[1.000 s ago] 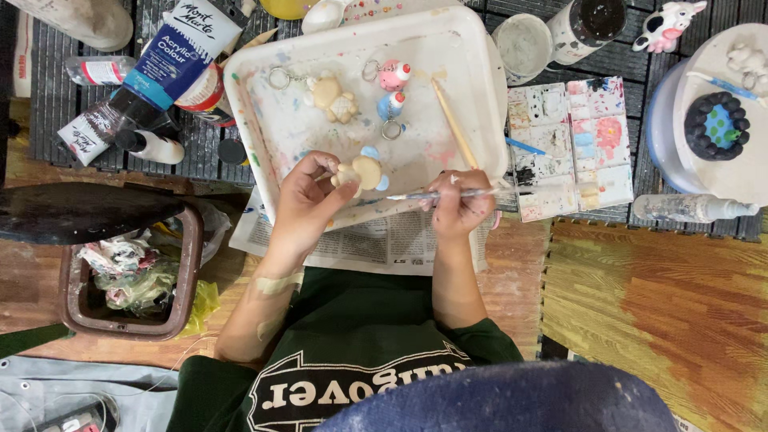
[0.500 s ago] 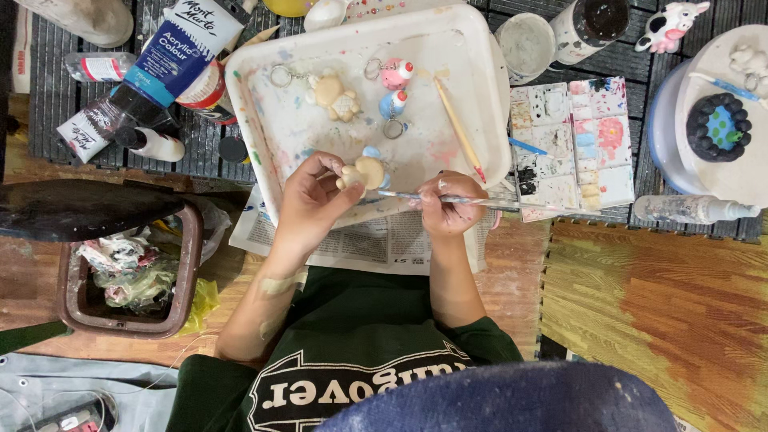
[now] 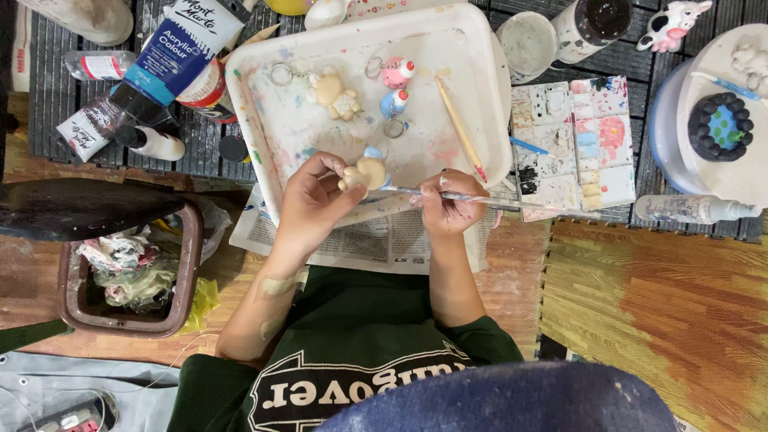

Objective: The person paints a small figurine using a fine brush and light blue paint. They repeatedly dip the brush into a paint palette to reload color and carefully apply paint to the figurine's details.

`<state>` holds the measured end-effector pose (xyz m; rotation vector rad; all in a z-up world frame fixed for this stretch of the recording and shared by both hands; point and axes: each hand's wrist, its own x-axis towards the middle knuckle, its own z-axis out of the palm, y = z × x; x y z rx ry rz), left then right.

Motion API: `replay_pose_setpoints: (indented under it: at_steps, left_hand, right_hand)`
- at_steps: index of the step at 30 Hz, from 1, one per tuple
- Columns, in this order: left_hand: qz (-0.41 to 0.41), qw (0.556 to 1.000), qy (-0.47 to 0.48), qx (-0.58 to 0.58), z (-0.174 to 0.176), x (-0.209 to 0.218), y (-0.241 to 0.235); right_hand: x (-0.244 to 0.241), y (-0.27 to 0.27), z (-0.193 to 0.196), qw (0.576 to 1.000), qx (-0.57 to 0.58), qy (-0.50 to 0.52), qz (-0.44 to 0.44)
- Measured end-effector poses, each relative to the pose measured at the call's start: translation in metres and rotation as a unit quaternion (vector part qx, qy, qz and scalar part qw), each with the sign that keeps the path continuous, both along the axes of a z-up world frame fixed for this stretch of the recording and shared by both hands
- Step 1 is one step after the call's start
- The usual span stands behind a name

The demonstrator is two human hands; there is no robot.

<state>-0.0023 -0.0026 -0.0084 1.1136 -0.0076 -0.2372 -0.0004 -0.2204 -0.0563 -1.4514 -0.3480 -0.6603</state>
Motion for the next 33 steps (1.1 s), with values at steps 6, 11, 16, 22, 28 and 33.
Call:
replay_pose_setpoints:
  at_steps: [6, 11, 16, 22, 28, 33]
  left_hand:
    - [-0.007, 1.000, -0.001, -0.004, 0.000, 0.001, 0.000]
    - [-0.008, 1.000, -0.003, 0.013, 0.002, 0.000, 0.000]
    - [-0.005, 1.000, 0.000, -0.004, 0.002, 0.000, 0.000]
    - [-0.002, 1.000, 0.004, -0.003, 0.000, -0.001, 0.000]
    - [-0.007, 1.000, 0.003, -0.004, -0.001, 0.000, 0.000]
    - [-0.006, 1.000, 0.016, 0.000, 0.001, 0.000, 0.000]
  right_hand:
    - [0.001, 0.000, -0.001, 1.000, -0.003, -0.002, -0.007]
    - [-0.003, 0.002, 0.005, 1.000, 0.001, 0.024, -0.004]
    - [0.000, 0.004, 0.001, 0.999, 0.028, 0.021, -0.037]
    - [0.001, -0.003, -0.002, 0.995, 0.093, 0.008, -0.024]
    - [-0.002, -0.002, 0.004, 0.998, 0.015, 0.063, -0.020]
    - [0.002, -0.003, 0.008, 0.994, 0.097, 0.046, -0.028]
